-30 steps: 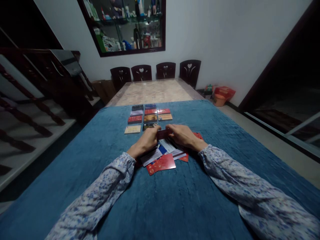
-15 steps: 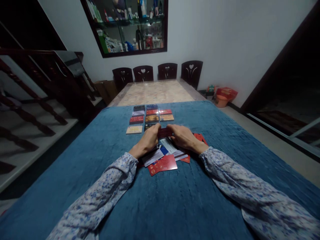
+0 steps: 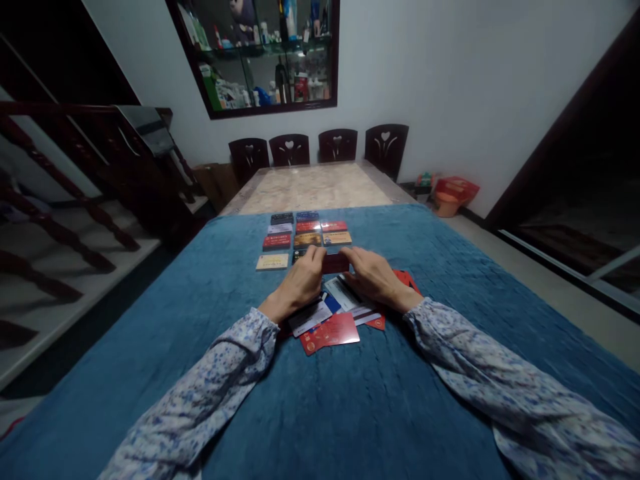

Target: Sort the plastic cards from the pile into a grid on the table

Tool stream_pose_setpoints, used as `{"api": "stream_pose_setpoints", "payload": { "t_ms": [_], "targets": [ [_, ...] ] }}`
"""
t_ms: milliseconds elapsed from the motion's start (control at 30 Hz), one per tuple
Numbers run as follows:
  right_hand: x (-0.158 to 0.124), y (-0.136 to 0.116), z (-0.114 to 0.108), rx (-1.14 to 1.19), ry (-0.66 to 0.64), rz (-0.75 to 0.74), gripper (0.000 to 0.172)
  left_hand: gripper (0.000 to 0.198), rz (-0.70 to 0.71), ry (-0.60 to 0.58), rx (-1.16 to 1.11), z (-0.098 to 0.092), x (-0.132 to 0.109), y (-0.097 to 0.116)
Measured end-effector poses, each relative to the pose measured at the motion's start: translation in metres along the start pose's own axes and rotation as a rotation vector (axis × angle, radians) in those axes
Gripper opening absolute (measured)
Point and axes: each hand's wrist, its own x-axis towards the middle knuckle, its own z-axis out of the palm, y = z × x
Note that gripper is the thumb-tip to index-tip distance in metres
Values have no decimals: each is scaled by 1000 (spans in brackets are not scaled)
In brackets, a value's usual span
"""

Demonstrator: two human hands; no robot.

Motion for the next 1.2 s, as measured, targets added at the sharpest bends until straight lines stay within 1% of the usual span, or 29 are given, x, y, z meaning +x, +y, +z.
{"api": "stream_pose_setpoints", "payload": {
  "t_ms": [100, 267, 400, 567, 733, 867, 1000, 1200],
  "targets": [
    [0, 1, 0, 24, 69, -45, 42, 47, 29, 56, 69, 3, -3, -3],
    [3, 0, -2, 48, 139, -108, 43, 43, 86, 131, 164, 5, -11, -11],
    [9, -1, -3, 52, 176, -120, 47, 43, 99, 151, 205, 1, -14, -18],
    [22, -8, -7, 43, 78, -84, 44, 48, 69, 118, 186, -9, -18, -27],
    [47, -15, -9, 53, 12, -146, 47, 53, 31, 59, 182, -23, -22, -45],
    [72, -22, -9, 35, -44, -161, 43, 53, 24, 82, 164, -34, -21, -64],
    [96, -27, -4, 52, -82, -134, 33, 53, 23, 73, 150, -41, -17, -84],
    [128, -28, 9, 57, -169, -163, 35, 48, -38, 29, 106, -51, -14, -111]
  ]
}}
